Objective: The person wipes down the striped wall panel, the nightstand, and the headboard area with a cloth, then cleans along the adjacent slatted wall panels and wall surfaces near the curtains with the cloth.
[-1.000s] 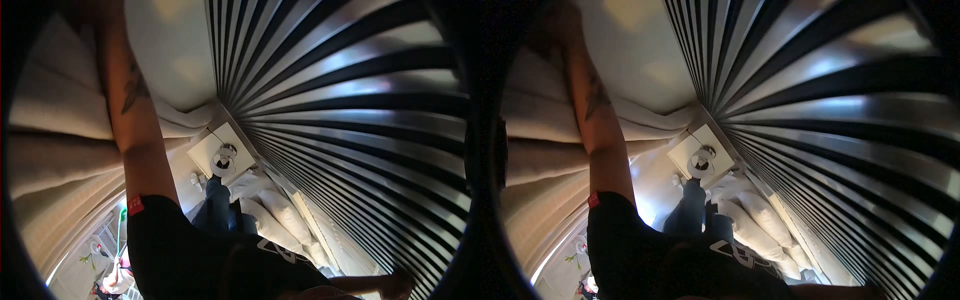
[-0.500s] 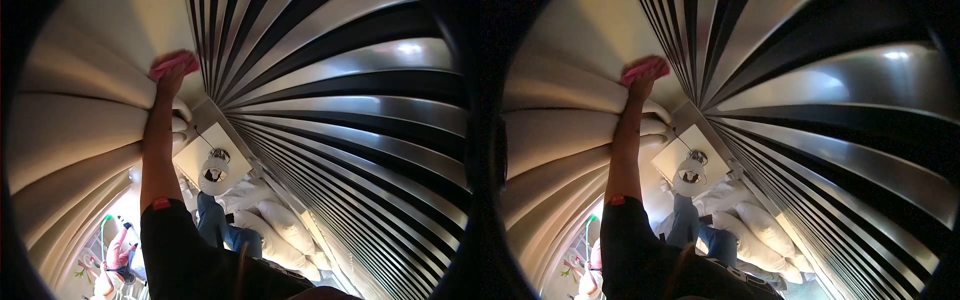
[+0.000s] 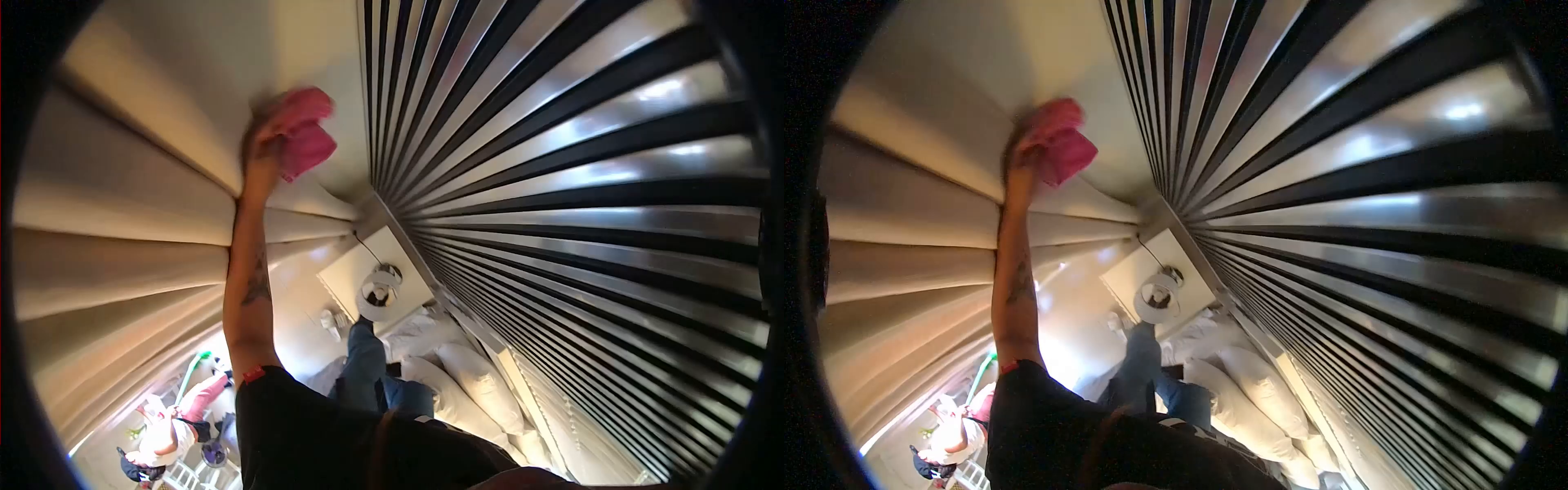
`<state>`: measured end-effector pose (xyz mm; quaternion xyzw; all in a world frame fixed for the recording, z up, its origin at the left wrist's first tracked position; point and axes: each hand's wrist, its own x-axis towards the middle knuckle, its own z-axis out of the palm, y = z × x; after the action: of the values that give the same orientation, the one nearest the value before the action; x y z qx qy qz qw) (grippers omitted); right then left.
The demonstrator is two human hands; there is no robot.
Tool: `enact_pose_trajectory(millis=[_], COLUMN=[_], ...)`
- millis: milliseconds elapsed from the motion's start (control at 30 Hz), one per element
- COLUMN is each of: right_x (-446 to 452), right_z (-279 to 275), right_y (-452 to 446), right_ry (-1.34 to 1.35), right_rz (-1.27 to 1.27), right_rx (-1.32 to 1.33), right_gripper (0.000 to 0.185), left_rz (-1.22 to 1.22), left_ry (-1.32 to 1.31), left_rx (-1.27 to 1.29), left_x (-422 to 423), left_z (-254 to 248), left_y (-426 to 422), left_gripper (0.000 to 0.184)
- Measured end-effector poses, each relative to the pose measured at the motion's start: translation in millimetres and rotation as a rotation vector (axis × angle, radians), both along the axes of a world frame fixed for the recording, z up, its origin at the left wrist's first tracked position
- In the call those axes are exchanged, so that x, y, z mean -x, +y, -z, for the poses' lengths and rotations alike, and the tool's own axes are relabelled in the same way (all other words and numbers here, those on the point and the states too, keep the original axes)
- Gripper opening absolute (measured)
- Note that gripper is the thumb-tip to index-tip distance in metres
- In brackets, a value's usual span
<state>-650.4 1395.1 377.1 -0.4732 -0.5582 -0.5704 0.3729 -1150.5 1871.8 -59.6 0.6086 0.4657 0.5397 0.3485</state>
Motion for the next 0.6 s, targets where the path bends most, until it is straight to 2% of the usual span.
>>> enact_pose_trajectory(millis=[33, 67, 167, 233, 333, 400, 467, 500, 533, 567, 600], right_x=[0, -4, -6, -8, -6, -4, -2, -6, 3, 5, 6], right_z=[4, 6, 8, 7, 12, 12, 13, 16, 14, 13, 13], right_y=[-2, -6, -9, -11, -8, -6, -2, -3, 8, 8, 9], right_ry=[-0.014, -0.017, -0.049, -0.058, -0.062, -0.058, -0.049, -0.052, -0.084, -0.067, -0.071], right_rz=[0.019, 0.039, 0.086, 0.115, 0.133, 0.137, 0.134, 0.17, 0.167, 0.16, 0.177], right_rx=[-0.007, -0.005, -0.005, 0.003, 0.01, 0.019, 0.024, 0.031, 0.013, 0.004, 0.019], right_gripper=[0.022, 0.022, 0.021, 0.021, 0.021, 0.021, 0.022, 0.023, 0.03, 0.03, 0.029], left_rz=[-0.139, -0.281, -0.603, -0.556, -0.715, -0.302, -0.042, -0.138, -0.133, 0.15, 0.109], left_ry=[-0.2, -0.408, -0.774, -0.774, -0.945, -0.677, -0.535, -0.57, -0.782, -0.708, -0.66], left_rx=[0.03, 0.029, -0.121, -0.427, -0.763, -0.465, -0.339, -0.51, -0.538, -0.565, -0.63], left_x=[13, 16, 27, 77, 61, 62, 33, 17, 11, 20, 35], left_z=[-50, -121, -266, -296, -368, -388, -424, -447, -468, -480, -486], left_y=[-7, -18, -55, -55, -72, -63, -54, -53, -63, -72, -81], left_gripper=[0.023, 0.025, 0.046, 0.042, 0.045, 0.05, 0.051, 0.053, 0.057, 0.062, 0.064])
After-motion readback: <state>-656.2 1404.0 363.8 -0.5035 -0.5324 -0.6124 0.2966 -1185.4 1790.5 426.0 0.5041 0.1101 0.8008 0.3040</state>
